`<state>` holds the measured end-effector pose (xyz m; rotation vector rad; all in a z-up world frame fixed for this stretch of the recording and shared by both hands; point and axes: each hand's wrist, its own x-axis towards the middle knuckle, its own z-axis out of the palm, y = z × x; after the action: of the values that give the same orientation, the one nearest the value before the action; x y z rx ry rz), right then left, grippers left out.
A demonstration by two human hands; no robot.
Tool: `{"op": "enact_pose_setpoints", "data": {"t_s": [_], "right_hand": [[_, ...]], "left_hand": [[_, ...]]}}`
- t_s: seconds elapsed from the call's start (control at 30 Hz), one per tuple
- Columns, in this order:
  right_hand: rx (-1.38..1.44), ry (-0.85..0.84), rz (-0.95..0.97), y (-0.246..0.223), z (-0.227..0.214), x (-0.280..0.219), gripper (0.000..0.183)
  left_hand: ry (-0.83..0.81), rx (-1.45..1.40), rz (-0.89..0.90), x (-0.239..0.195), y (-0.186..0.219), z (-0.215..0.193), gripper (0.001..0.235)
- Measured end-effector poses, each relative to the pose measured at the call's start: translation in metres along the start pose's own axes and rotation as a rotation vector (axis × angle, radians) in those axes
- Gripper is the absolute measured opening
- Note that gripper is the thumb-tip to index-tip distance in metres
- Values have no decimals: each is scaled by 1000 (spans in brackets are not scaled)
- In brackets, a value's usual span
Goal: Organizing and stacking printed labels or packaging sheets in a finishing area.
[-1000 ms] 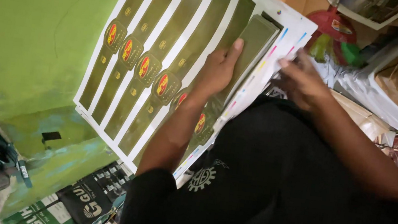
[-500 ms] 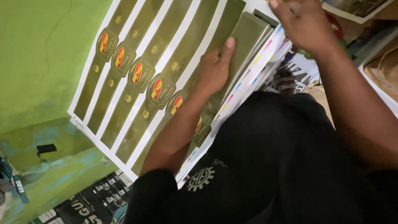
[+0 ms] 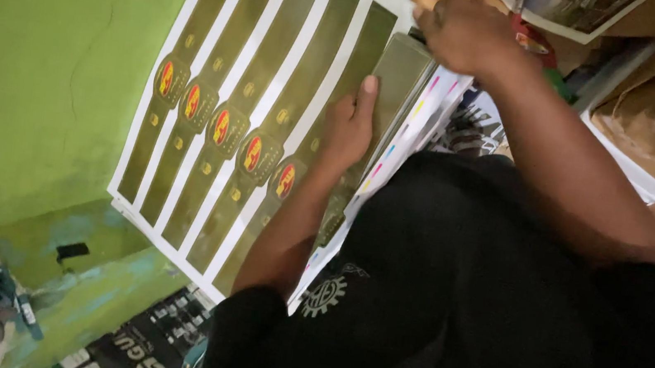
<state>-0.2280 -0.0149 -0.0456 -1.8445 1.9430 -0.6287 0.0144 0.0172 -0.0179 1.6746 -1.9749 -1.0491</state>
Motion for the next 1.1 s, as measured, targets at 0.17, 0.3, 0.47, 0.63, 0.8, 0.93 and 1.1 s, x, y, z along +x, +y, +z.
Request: {"op": "enact_pose_setpoints", "data": {"t_s": [0.17, 0.3, 0.47, 0.63, 0.8, 0.93, 1.1], "right_hand": [[414, -212, 201, -29, -39, -15, 61], [1198, -161, 76, 51, 61, -9, 53], [608, -48, -47, 18, 12, -17, 57], [254, -79, -17, 33, 4, -10, 70], [-172, 26, -68, 11, -9, -43, 39], [204, 330, -527, -49, -44, -72, 36], [308, -788, -242, -101, -23, -110, 83]], "left_hand": [[-8, -123, -20, -5, -5, -6, 74], [-69, -248, -50, -3, -12, -8, 74], [-67, -202, -108, 0, -34, -13, 76], [9, -377, -95, -11, -67, -45, 76], [161, -508, -166, -29, -104, -31, 79], [221, -330, -159, -37, -100, -24, 81], [62, -398, 72, -41, -72, -19, 71]]}}
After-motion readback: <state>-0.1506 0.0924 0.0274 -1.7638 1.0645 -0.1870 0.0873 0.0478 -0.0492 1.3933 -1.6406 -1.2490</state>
